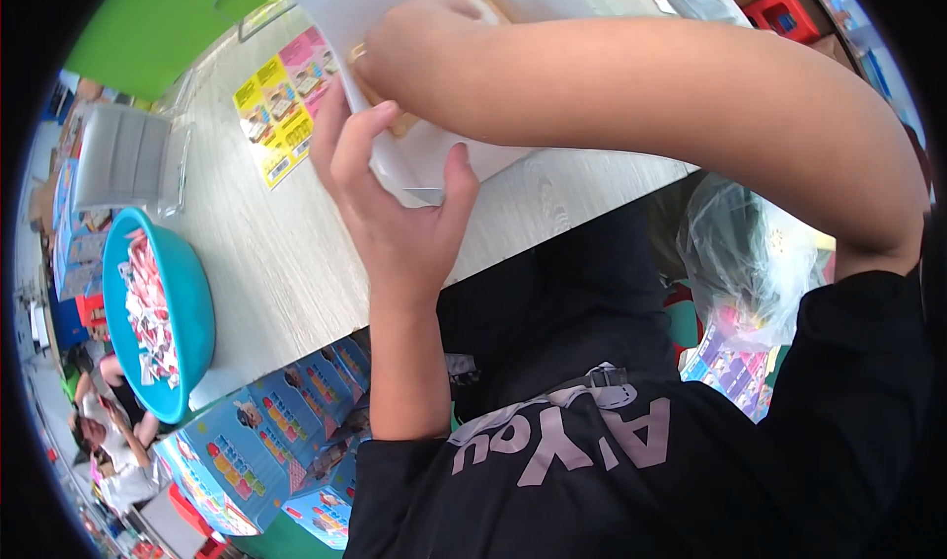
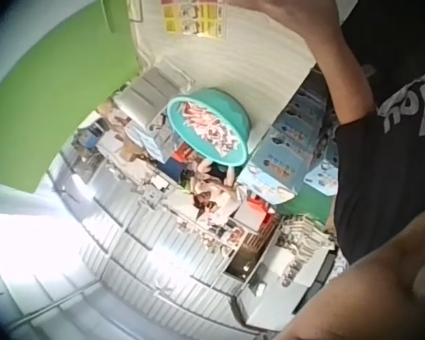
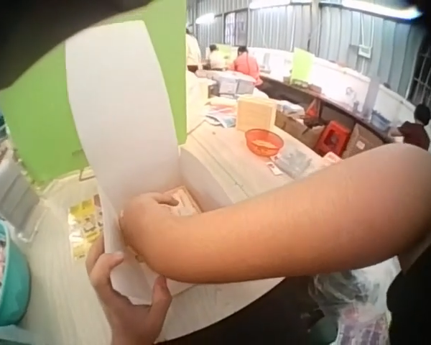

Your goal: Assembling cardboard boxes and filling them with stacks of packaged marshmallow treats.

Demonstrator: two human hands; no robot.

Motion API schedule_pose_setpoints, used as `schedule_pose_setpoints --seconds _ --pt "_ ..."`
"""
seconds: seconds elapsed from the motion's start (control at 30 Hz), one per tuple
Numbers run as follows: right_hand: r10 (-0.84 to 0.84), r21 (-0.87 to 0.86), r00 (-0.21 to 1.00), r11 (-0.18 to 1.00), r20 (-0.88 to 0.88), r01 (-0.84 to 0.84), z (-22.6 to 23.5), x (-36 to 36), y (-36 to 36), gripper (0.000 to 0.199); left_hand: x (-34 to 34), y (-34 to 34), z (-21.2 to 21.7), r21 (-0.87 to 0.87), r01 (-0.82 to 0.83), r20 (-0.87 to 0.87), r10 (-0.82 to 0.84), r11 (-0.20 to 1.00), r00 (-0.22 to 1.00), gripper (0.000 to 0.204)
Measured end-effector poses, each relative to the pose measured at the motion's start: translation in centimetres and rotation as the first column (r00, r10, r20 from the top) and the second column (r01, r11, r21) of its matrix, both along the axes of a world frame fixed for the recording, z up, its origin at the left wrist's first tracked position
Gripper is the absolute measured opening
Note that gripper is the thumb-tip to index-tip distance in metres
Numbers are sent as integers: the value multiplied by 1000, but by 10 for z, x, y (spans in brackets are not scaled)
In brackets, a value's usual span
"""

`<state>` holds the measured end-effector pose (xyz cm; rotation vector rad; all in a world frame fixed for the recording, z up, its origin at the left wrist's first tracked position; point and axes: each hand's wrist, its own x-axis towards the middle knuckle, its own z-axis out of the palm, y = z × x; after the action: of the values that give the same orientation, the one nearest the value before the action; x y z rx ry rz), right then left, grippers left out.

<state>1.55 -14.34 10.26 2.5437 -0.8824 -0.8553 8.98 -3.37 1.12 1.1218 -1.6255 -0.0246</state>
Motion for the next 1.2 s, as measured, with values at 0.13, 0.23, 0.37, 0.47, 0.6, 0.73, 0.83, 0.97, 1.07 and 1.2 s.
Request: schedule_pose_setpoints --seconds 0.13,0.23,0.37,0.47,0.6,0.73,0.83,0.97,1.07,1.2 --pt "-60 6 985 998 160 60 -29 16 -13 29 8 -1 -14 -1 36 -133 -35 999 990 64" --pt "-18 -51 997 998 79 22 -33 19 -11 34 4 -2 -8 12 39 -132 -37 999 991 64" --pt "-5 -57 999 998 51 8 -34 21 -14 35 8 -2 -14 54 59 -165 -50 997 985 66" --pt "-91 15 995 996 33 90 -41 22 -36 44 11 -1 -19 82 68 -160 -54 994 986 64" --pt "-71 -102 997 992 23 73 -18 12 -28 37 7 0 -11 73 10 -91 -3 997 996 66" --pt "166 -243 931 966 325 -87 -16 -36 -15 27 2 0 -9 113 10 -124 5 994 992 79" --pt "410 -485 616 873 672 -53 14 -115 29 13 2 5 -3 7 -135 4 134 991 991 84" --pt "345 -372 141 834 928 407 -2 -263 87 17 -5 18 2 -284 -194 -13 198 939 980 74" --pt "89 343 -578 728 811 594 -46 -353 130 22 -50 34 7 -405 135 -35 -163 904 986 66" --pt "-54 774 -858 464 510 431 -92 -416 163 38 -192 -3 65 -70 480 317 -437 874 842 45"
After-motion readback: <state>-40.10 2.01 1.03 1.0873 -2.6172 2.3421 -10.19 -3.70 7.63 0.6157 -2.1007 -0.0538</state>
